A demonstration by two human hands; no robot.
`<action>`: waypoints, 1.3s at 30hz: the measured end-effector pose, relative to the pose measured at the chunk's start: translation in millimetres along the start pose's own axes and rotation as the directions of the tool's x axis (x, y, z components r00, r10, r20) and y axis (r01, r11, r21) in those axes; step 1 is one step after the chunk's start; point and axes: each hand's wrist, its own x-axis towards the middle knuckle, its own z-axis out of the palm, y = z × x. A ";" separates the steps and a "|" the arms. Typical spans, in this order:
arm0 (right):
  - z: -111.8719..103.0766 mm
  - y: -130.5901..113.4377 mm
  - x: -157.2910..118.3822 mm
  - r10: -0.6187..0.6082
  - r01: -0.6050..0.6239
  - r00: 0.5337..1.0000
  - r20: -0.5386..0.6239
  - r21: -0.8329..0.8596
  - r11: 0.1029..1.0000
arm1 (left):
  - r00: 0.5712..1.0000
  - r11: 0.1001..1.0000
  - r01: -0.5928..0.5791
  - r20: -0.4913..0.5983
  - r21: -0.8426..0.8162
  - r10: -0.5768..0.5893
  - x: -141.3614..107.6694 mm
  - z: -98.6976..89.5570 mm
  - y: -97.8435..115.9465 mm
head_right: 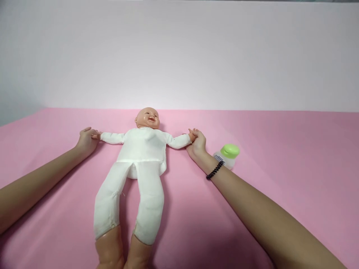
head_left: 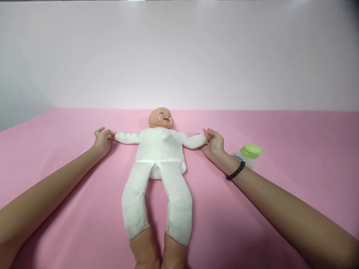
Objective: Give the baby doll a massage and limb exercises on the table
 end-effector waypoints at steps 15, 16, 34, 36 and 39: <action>-7.7 -1.4 2.2 0.009 0.067 0.965 0.263 -0.281 0.957 | 0.995 0.991 -0.063 0.069 -0.121 0.071 -18.5 9.5 -10.2; -7.9 -0.9 2.8 0.010 0.075 0.960 0.279 -0.292 0.953 | 0.992 0.991 -0.060 0.100 -0.119 0.072 -17.8 9.9 -11.3; 16.0 29.6 20.5 -0.023 0.434 0.823 0.568 -0.601 0.671 | 0.777 0.572 -0.561 0.619 0.598 0.114 -2.0 33.5 -17.0; 18.9 29.0 18.4 -0.010 0.451 0.829 0.559 -0.658 0.603 | 0.797 0.514 -0.554 0.596 0.655 0.100 -3.6 35.5 -16.8; 23.4 27.0 13.9 0.009 0.450 0.837 0.548 -0.697 0.559 | 0.815 0.483 -0.528 0.576 0.698 0.059 -4.9 36.4 -16.6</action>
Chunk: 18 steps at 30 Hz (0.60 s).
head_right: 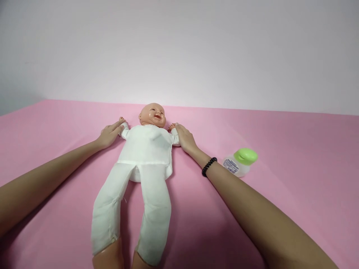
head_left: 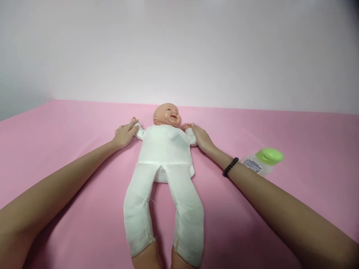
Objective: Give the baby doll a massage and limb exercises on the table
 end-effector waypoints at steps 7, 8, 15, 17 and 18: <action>-14.0 -5.6 -5.4 0.010 -0.015 1.000 0.013 0.439 0.898 | 0.991 0.696 0.068 -0.030 -0.715 -0.127 -3.1 -9.4 -1.7; -17.7 -6.4 -6.6 0.033 -0.031 0.999 0.006 0.533 0.845 | 0.988 0.606 0.078 -0.021 -0.792 -0.155 -3.0 -12.2 -1.7; -39.7 -21.9 -21.0 -0.059 -0.138 0.948 0.313 0.570 0.810 | 0.979 0.432 0.090 0.159 -0.897 0.127 -5.4 -27.8 -4.8; -44.8 -21.7 -23.3 -0.059 -0.203 0.893 0.446 0.516 0.833 | 0.959 0.421 0.110 0.208 -0.901 0.194 -7.8 -28.3 -7.1; -47.4 -20.3 -23.4 -0.055 -0.227 0.862 0.504 0.480 0.847 | 0.944 0.427 0.127 0.242 -0.895 0.226 -8.9 -28.1 -8.2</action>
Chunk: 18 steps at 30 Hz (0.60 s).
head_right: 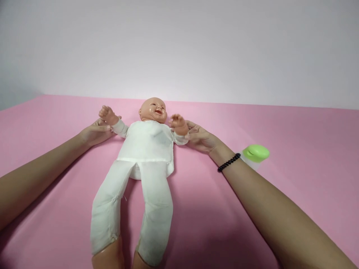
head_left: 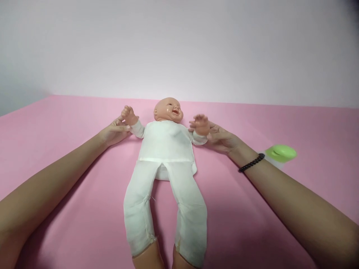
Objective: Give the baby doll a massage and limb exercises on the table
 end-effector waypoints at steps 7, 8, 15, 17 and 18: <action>-13.8 -14.2 0.6 0.196 -0.062 0.936 0.293 -0.409 0.910 | 0.936 0.939 0.044 0.314 0.341 -0.158 -7.7 4.5 6.2; -12.7 -19.8 1.1 0.222 -0.018 0.914 0.339 -0.512 0.859 | 0.918 0.908 0.037 0.344 0.418 -0.196 -8.8 6.5 9.4; 2.0 -41.8 0.0 0.384 0.194 0.829 0.406 -0.854 0.483 | 0.872 0.797 -0.031 0.406 0.603 -0.273 -14.4 24.4 30.8; 6.3 -40.1 -0.8 0.384 0.235 0.822 0.420 -0.865 0.444 | 0.874 0.790 -0.020 0.395 0.613 -0.284 -15.2 28.5 33.7; 8.5 -39.1 -1.1 0.380 0.253 0.819 0.430 -0.865 0.434 | 0.874 0.788 -0.015 0.392 0.615 -0.289 -15.4 29.3 34.0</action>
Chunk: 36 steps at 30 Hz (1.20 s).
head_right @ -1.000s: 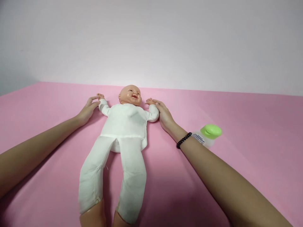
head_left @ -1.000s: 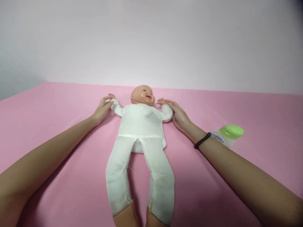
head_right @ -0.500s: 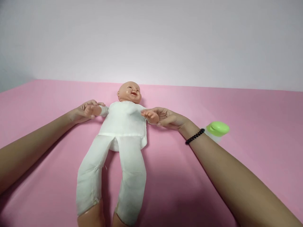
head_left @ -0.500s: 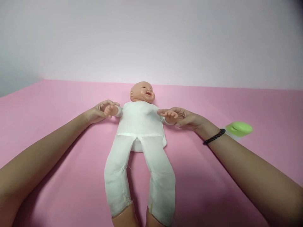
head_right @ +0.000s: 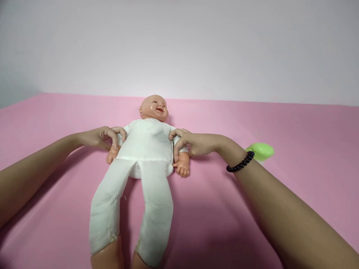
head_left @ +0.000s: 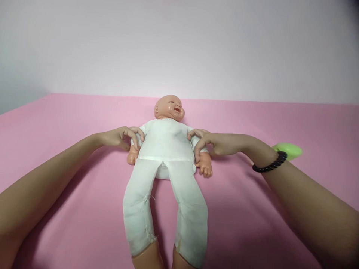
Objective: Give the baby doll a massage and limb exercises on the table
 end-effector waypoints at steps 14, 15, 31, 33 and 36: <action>6.5 20.9 1.6 0.102 0.176 0.926 -0.364 0.654 0.736 | 0.919 0.826 -0.225 -0.394 -0.516 0.004 2.8 -6.9 -45.1; 12.0 20.2 7.1 0.173 0.224 0.878 -0.445 0.704 0.674 | 0.907 0.818 -0.251 -0.422 -0.518 0.011 4.6 -4.7 -41.9; 54.0 16.7 51.1 0.472 0.203 0.282 -0.835 0.533 0.822 | 0.637 0.986 -0.099 -0.770 -0.136 -0.043 26.9 18.3 -45.0; 53.0 19.1 51.7 0.458 0.206 0.242 -0.855 0.507 0.837 | 0.639 0.999 -0.016 -0.769 -0.051 -0.029 26.7 18.0 -45.7; 52.1 23.8 52.7 0.422 0.180 0.260 -0.869 0.473 0.863 | 0.687 0.990 0.117 -0.726 0.077 -0.025 26.9 17.7 -48.1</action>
